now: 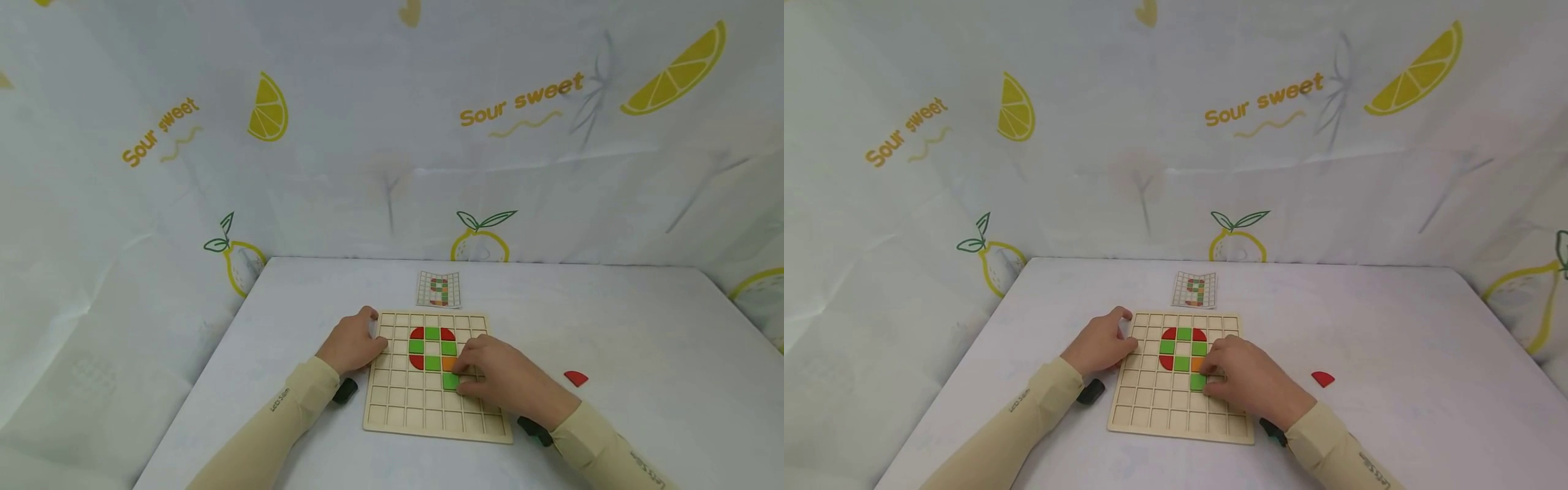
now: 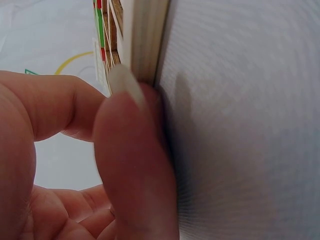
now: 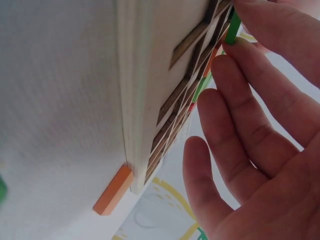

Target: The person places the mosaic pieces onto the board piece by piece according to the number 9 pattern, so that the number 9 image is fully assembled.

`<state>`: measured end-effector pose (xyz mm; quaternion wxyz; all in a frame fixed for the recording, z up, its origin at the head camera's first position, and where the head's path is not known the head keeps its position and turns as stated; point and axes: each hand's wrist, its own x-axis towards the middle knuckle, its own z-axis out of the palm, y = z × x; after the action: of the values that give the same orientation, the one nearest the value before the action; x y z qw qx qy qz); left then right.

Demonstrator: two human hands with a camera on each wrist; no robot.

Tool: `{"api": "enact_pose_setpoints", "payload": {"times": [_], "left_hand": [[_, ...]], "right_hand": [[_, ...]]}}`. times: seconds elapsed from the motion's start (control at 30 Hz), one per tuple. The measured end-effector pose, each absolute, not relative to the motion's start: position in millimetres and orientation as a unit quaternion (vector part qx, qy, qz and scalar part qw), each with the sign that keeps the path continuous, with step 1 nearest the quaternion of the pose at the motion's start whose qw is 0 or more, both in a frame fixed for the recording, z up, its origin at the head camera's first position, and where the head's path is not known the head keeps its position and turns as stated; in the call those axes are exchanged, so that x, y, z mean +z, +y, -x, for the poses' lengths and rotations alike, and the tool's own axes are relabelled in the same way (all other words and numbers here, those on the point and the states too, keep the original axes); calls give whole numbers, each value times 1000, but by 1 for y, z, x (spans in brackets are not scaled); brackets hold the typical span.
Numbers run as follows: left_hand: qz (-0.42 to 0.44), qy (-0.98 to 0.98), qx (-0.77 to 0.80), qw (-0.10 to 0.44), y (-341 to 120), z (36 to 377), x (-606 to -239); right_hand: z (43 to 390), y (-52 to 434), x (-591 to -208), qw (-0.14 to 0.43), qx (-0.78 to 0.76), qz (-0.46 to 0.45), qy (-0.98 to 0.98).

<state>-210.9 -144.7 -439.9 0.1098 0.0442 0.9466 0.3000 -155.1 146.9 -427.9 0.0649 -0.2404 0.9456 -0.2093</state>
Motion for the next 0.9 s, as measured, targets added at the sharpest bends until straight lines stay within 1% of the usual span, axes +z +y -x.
{"api": "enact_pose_setpoints", "payload": {"times": [0.9], "left_hand": [[-44, 943, 310, 115, -145, 212, -442]], "right_hand": [[155, 147, -428, 70, -214, 236, 945]]}}
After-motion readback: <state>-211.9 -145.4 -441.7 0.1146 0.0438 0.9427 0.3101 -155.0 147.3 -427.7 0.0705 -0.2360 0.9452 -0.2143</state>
